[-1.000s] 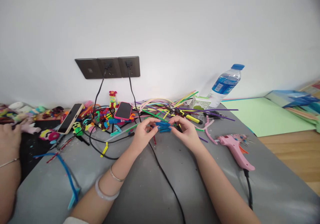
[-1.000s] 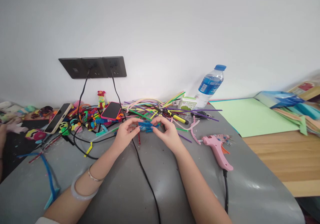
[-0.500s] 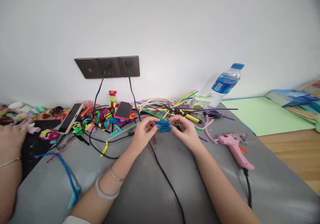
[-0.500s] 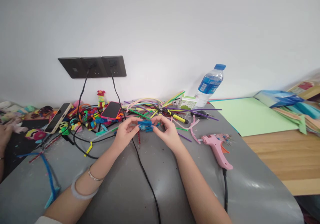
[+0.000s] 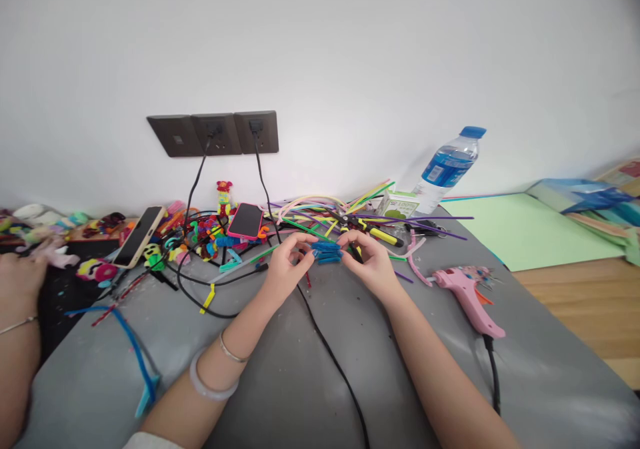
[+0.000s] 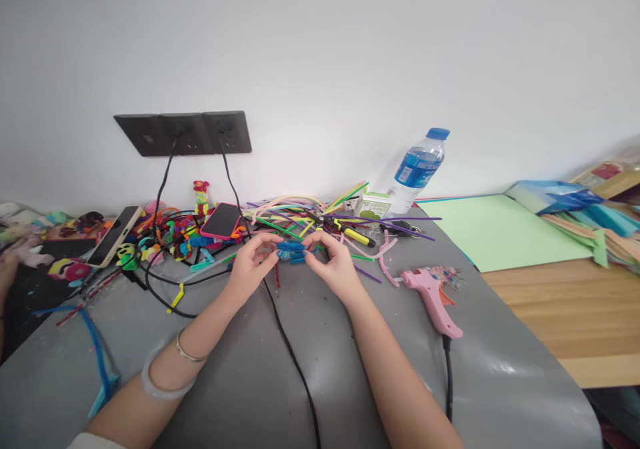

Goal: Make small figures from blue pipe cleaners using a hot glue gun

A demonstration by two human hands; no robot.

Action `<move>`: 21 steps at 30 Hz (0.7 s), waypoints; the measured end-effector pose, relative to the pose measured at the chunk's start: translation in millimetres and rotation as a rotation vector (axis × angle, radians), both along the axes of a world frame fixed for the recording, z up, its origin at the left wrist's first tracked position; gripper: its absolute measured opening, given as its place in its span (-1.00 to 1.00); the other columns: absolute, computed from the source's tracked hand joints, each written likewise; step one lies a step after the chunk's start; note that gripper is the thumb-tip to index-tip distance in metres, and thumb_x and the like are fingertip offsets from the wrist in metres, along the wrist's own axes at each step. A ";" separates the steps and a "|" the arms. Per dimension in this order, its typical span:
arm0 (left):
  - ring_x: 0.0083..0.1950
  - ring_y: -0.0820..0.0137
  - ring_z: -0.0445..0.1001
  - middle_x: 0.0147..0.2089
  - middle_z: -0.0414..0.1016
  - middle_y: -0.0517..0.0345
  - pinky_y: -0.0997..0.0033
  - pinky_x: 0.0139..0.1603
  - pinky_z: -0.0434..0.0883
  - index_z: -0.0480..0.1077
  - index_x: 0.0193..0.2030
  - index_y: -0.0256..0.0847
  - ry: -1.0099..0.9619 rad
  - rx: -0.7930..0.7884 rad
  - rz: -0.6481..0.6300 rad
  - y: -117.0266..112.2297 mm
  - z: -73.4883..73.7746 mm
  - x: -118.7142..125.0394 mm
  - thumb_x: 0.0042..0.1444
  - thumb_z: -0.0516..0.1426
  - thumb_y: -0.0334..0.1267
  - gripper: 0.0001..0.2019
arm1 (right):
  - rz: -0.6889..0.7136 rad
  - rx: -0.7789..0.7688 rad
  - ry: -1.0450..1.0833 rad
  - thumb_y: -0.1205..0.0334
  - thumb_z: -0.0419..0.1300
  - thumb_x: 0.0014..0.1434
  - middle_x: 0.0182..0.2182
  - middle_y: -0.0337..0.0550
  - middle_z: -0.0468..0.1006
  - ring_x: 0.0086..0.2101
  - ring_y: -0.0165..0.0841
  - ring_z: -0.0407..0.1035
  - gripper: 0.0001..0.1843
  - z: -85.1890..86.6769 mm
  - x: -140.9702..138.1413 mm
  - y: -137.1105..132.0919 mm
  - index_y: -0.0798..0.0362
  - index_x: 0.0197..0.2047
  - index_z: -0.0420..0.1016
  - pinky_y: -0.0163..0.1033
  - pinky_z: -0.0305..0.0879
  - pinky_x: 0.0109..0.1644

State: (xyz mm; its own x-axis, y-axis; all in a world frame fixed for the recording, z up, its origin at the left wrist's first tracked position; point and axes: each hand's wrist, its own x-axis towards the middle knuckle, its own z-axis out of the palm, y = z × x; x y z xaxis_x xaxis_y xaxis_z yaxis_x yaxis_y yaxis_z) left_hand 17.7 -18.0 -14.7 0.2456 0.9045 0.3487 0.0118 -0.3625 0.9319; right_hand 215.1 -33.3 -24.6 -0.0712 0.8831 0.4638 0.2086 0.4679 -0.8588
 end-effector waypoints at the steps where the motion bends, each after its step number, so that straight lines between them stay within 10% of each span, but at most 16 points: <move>1: -0.25 0.43 0.48 -0.13 0.53 0.02 0.54 -0.38 0.41 0.46 -0.15 -0.21 0.006 0.003 0.005 0.1 0.2 -0.1 0.11 0.17 -0.32 -0.85 | -0.002 -0.002 -0.005 0.37 0.19 0.14 -0.34 -0.21 0.47 -0.29 -0.32 0.36 -0.87 -0.1 -0.1 -0.1 -0.01 -0.22 0.46 -0.22 0.29 -0.14; 21: -0.40 0.48 0.34 -0.39 0.34 0.22 0.51 -0.38 0.34 0.39 -0.24 -0.20 0.113 -0.002 0.026 -2.6 -1.4 0.4 0.06 0.15 -0.37 -0.90 | -0.030 -0.053 -0.046 0.36 0.16 0.04 -0.41 -0.24 0.40 -0.35 -0.33 0.30 -0.89 5.6 -4.9 -2.4 0.00 -0.31 0.42 -0.22 0.23 -0.21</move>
State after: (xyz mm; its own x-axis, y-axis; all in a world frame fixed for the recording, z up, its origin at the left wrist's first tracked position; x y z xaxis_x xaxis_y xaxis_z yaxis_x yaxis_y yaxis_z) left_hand 18.1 -20.6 -16.1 0.2601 0.9117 0.3179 0.1261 -0.3585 0.9250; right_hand 210.2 -35.7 -19.0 -0.0648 0.9083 0.4133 0.2614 0.4151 -0.8714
